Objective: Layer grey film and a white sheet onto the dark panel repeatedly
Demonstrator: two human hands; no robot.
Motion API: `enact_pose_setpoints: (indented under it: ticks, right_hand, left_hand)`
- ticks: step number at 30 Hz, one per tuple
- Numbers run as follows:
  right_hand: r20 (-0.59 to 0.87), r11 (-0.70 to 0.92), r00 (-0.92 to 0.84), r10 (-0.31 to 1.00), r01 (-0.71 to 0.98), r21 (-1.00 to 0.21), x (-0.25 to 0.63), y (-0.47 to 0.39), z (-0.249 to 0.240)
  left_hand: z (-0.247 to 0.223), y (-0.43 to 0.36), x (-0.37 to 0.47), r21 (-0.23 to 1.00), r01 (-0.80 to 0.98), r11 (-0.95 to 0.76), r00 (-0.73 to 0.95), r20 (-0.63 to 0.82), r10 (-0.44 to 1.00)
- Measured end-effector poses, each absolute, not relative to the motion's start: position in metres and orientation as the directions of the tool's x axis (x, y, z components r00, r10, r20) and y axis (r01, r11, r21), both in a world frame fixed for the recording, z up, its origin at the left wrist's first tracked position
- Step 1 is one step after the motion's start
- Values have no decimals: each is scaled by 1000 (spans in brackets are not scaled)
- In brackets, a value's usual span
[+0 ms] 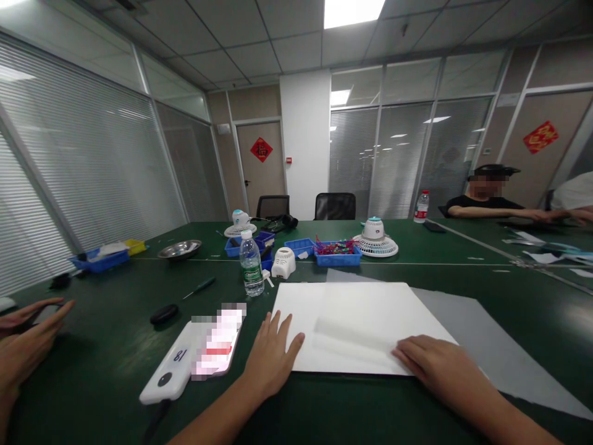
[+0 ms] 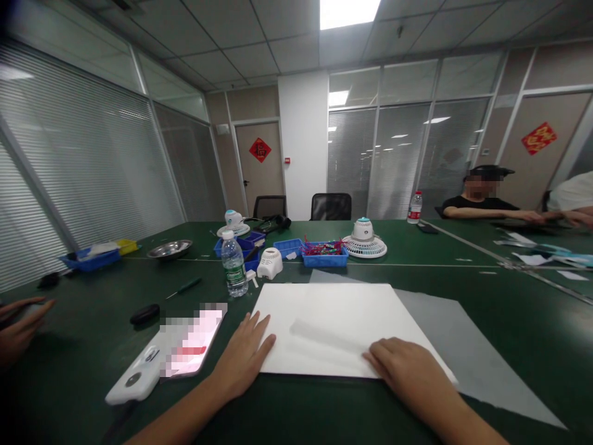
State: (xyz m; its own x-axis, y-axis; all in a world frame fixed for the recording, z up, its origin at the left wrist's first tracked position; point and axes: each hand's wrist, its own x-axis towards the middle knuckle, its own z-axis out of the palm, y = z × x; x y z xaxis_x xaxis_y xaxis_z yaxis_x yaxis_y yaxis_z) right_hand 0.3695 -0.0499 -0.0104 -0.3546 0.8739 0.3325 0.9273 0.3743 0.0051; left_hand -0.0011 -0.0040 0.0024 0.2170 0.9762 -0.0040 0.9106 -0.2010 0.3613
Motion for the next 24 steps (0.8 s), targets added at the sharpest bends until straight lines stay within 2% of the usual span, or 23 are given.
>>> enact_pose_setpoints:
  ticks: [4, 7, 9, 11, 14, 16, 20, 24]
  right_hand:
    - [408, 576, -529, 744, 818, 10, 349, -56, -13]
    - [440, 543, -491, 752, 839, 9, 368, -45, -18]
    - [475, 400, -348, 808, 916, -10, 394, -33, -23]
    - [475, 184, -145, 868, 982, -37, 426, -22, -26]
    - [356, -129, 150, 922, 988, -84, 470, -15, -27]
    - [245, -227, 260, 934, 961, -155, 491, -15, -25]
    - [147, -207, 272, 951, 913, -351, 500, -11, -29]
    - [247, -54, 180, 952, 894, -444, 486, -4, -41]
  left_hand:
    - [6, -4, 1, 305, 932, -194, 211, -24, 977]
    - [9, -4, 3, 261, 944, -201, 221, -52, 974]
    - [10, -4, 4, 253, 943, -215, 236, -54, 970]
    - [10, -4, 4, 252, 941, -225, 246, -55, 968]
    - [9, -2, 3, 256, 937, -236, 260, -61, 964]
    - [8, -1, 2, 261, 933, -249, 272, -57, 961]
    - [8, -1, 1, 282, 926, -253, 272, -30, 962]
    - [9, -1, 0, 299, 921, -249, 255, 20, 967]
